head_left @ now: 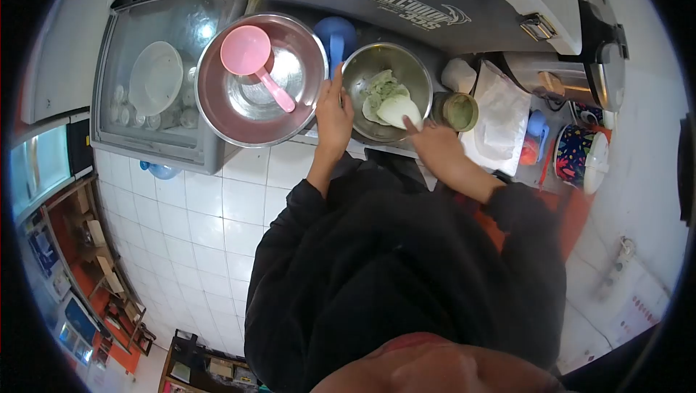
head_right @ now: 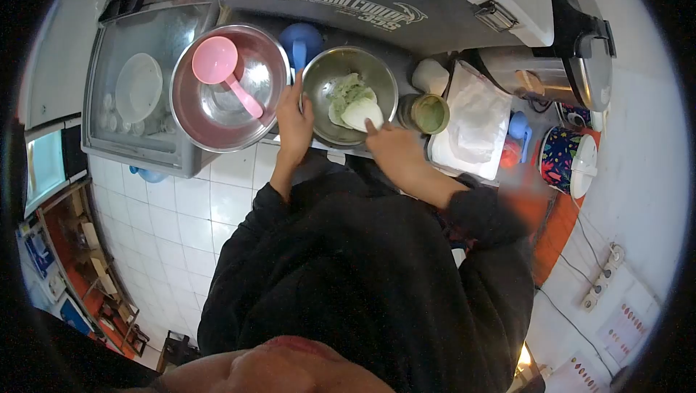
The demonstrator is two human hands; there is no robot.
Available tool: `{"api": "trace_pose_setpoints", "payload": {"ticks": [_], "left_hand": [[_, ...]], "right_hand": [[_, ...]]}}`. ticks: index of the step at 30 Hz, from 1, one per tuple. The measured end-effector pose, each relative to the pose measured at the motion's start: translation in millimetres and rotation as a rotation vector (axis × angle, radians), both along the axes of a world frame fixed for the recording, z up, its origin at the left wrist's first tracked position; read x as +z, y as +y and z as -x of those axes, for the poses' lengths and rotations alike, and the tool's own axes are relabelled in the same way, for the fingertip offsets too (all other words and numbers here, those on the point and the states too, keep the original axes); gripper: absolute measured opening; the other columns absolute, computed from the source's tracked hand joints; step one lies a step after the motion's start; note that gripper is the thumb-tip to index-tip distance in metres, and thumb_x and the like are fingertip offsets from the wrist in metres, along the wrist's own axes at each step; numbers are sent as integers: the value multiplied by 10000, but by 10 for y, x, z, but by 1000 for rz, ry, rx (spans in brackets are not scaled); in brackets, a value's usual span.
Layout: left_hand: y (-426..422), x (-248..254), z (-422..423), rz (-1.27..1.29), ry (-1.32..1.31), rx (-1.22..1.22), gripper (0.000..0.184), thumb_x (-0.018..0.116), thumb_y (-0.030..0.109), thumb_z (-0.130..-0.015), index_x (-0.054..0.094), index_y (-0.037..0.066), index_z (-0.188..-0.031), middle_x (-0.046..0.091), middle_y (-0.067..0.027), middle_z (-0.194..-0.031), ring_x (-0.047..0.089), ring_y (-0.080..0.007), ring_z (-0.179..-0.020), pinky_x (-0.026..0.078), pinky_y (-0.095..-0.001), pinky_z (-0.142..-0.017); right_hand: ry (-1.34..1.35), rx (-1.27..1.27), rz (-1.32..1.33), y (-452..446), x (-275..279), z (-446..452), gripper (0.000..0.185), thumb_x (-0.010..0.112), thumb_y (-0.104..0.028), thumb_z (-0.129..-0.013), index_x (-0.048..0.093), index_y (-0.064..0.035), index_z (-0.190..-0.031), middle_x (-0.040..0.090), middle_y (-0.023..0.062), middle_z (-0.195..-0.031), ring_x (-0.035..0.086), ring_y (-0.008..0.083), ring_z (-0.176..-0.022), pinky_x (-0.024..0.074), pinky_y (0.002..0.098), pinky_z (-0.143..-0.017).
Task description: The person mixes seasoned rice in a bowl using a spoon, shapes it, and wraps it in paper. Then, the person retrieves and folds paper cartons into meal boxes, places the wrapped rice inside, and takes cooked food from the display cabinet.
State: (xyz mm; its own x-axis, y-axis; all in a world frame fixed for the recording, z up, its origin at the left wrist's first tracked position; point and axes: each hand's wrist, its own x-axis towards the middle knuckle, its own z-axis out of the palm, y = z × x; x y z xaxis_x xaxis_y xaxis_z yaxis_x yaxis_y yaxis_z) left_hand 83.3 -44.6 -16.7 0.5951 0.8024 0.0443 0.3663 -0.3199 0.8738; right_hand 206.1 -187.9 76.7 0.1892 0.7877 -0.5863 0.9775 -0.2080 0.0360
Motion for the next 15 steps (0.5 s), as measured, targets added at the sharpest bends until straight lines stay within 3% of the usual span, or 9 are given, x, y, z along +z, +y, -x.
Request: {"api": "trace_pose_setpoints", "payload": {"ticks": [2,4,6,7,10,14,15], "left_hand": [[-14,22,-13,24,-11,-22,546,477,-67,-822,417,66,-1348,455,-166,-808,509,-293,-724,420,-364,-685],[-11,-28,-23,36,-23,-29,557,475,-73,-816,412,65,-1351,451,-160,-805,506,-283,-719,421,-357,-684],[-2,-40,2,50,-15,-50,539,470,-66,-820,419,61,-1342,460,-166,-802,501,-292,-721,413,-367,-687],[18,-52,-39,67,-14,-45,523,464,-58,-823,426,57,-1332,469,-172,-799,496,-300,-723,404,-378,-690],[41,9,-59,112,-9,-41,526,461,-63,-823,427,63,-1332,474,-175,-807,495,-312,-719,409,-374,-689],[67,-20,-72,76,-39,-56,521,463,-62,-823,436,67,-1327,494,-185,-821,507,-332,-725,413,-394,-684],[72,-43,-82,70,-47,-56,521,463,-62,-823,436,67,-1327,494,-185,-821,507,-332,-725,413,-394,-684]], "right_hand": [[7,16,-147,40,-333,38,389,534,-60,-797,564,-45,-1185,633,160,-818,646,268,-785,534,363,-627],[1,6,-100,156,-261,-166,326,502,-79,-836,579,-55,-1151,632,164,-800,645,278,-787,528,381,-641],[193,-32,-229,146,-126,-506,281,469,-116,-874,588,-60,-1123,629,165,-788,640,299,-792,518,407,-663],[207,-97,-40,256,212,-490,285,448,-150,-896,582,-71,-1135,629,165,-826,632,319,-795,509,428,-678],[162,-10,70,45,309,-246,326,457,-128,-882,550,-51,-1186,631,170,-847,634,319,-792,513,424,-663],[131,-46,-56,-40,-303,40,449,486,-86,-846,461,-10,-1288,635,155,-840,638,315,-771,519,422,-638],[88,-137,-82,32,-311,86,459,503,-99,-844,464,-45,-1298,625,172,-818,635,328,-747,514,428,-640]]}}
